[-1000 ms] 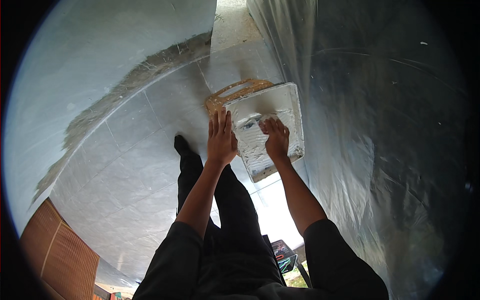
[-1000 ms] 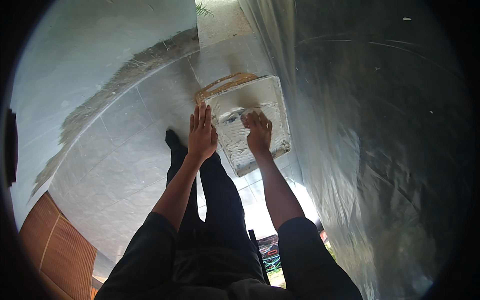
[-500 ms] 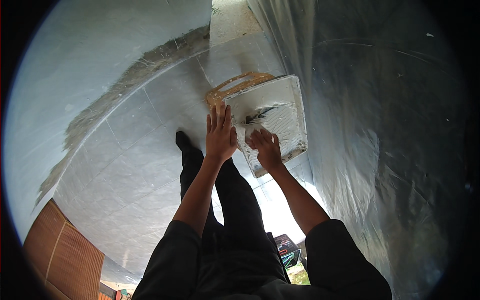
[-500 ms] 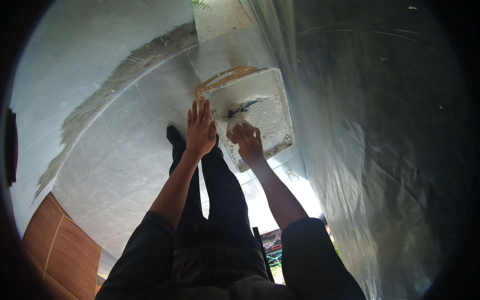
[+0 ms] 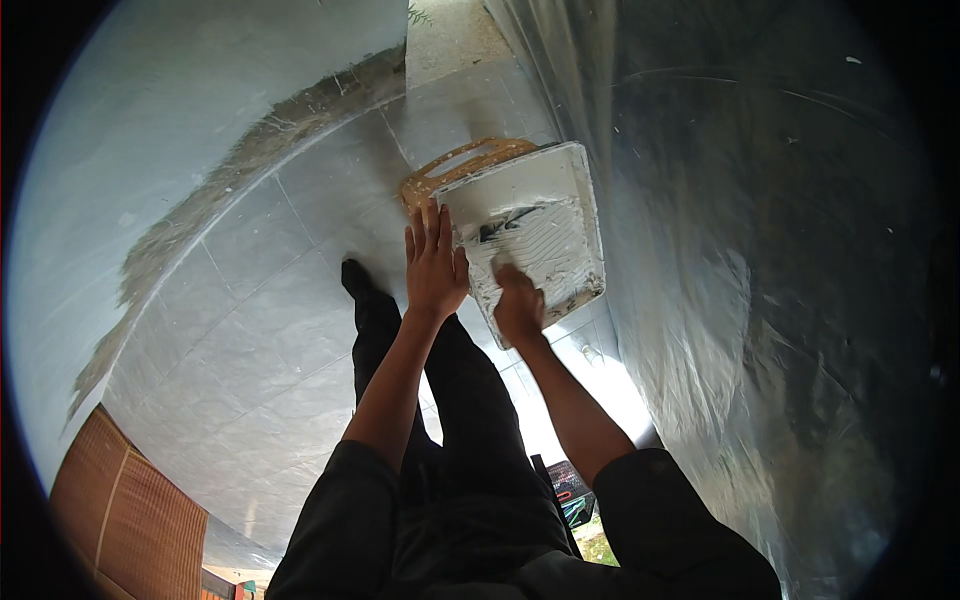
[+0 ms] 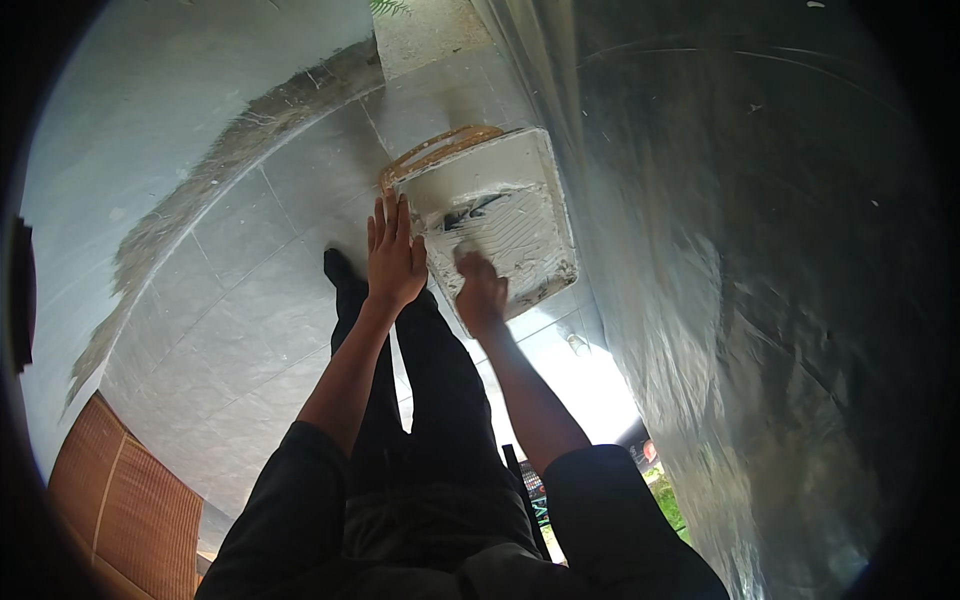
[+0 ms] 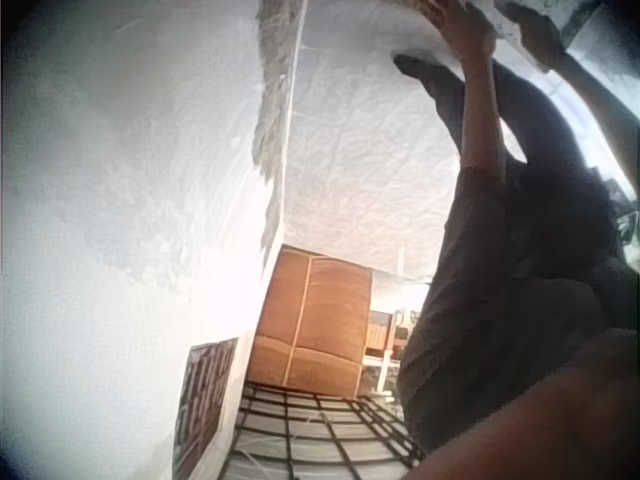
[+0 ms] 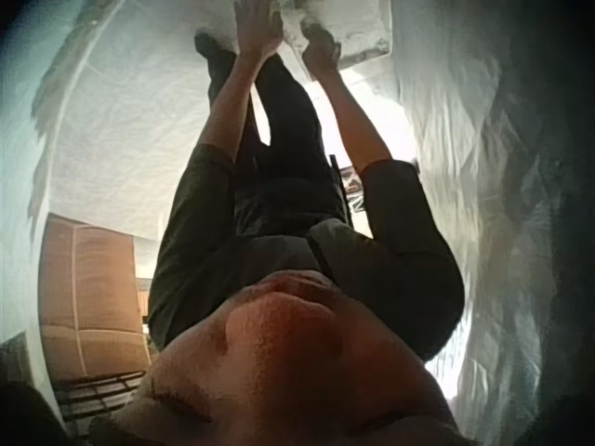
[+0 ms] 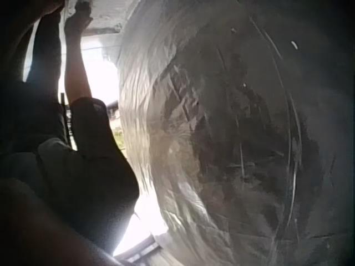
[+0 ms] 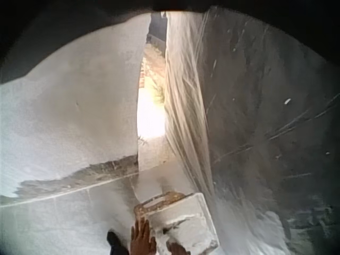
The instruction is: The person applies putty to a wall using a putty knife, scooping the putty from a plastic tray.
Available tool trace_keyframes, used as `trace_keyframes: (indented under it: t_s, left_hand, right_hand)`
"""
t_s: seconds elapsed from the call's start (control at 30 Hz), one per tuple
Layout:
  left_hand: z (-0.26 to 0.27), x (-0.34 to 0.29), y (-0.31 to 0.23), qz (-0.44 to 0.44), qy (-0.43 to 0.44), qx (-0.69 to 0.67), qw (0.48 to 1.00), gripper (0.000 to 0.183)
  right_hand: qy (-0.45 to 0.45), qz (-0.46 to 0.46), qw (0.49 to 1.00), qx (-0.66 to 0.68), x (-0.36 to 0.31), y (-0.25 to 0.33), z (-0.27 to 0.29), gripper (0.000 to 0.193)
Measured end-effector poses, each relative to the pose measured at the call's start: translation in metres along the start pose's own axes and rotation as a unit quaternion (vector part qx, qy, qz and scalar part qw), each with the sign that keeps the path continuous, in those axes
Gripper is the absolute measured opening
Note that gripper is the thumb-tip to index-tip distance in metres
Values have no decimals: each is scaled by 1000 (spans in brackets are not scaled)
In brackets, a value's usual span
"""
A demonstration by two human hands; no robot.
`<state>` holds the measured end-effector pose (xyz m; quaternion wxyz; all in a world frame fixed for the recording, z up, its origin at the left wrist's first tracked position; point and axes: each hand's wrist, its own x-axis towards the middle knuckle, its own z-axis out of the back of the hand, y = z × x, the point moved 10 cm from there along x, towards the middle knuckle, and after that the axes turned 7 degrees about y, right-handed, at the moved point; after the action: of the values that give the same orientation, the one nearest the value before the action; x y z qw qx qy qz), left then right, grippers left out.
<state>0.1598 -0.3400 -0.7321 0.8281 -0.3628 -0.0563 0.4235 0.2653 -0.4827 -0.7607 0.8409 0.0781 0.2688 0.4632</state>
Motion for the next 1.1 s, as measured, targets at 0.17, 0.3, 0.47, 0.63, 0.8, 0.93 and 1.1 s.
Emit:
trace_keyframes:
  t_s: [0.17, 0.3, 0.47, 0.63, 0.8, 0.93, 1.1]
  left_hand:
    - [4, -8, 13, 11, 7, 16, 1000, 67]
    - [5, -3, 7, -7, 12, 24, 1000, 66]
    - [2, -1, 4, -7, 12, 16, 1000, 65]
    - [6, -5, 10, 1, 8, 9, 1000, 64]
    - [8, -6, 14, -1, 26, 39, 999, 64]
    - [1, 2, -6, -22, 19, 13, 999, 64]
    - [9, -5, 12, -11, 19, 26, 999, 64]
  right_hand:
    - [153, -62, 984, 67, 6, 18, 3, 39]
    - [27, -149, 988, 16, 64, -34, 82, 41]
    - [6, -150, 988, -18, 58, -18, 49, 25]
    - [76, -84, 992, 50, 3, 33, 0, 32]
    - [26, -171, 984, 41, 45, -4, 70, 48]
    - [-60, -134, 989, 25, 71, -24, 77, 32]
    - [68, -37, 997, 24, 12, 49, 5, 30]
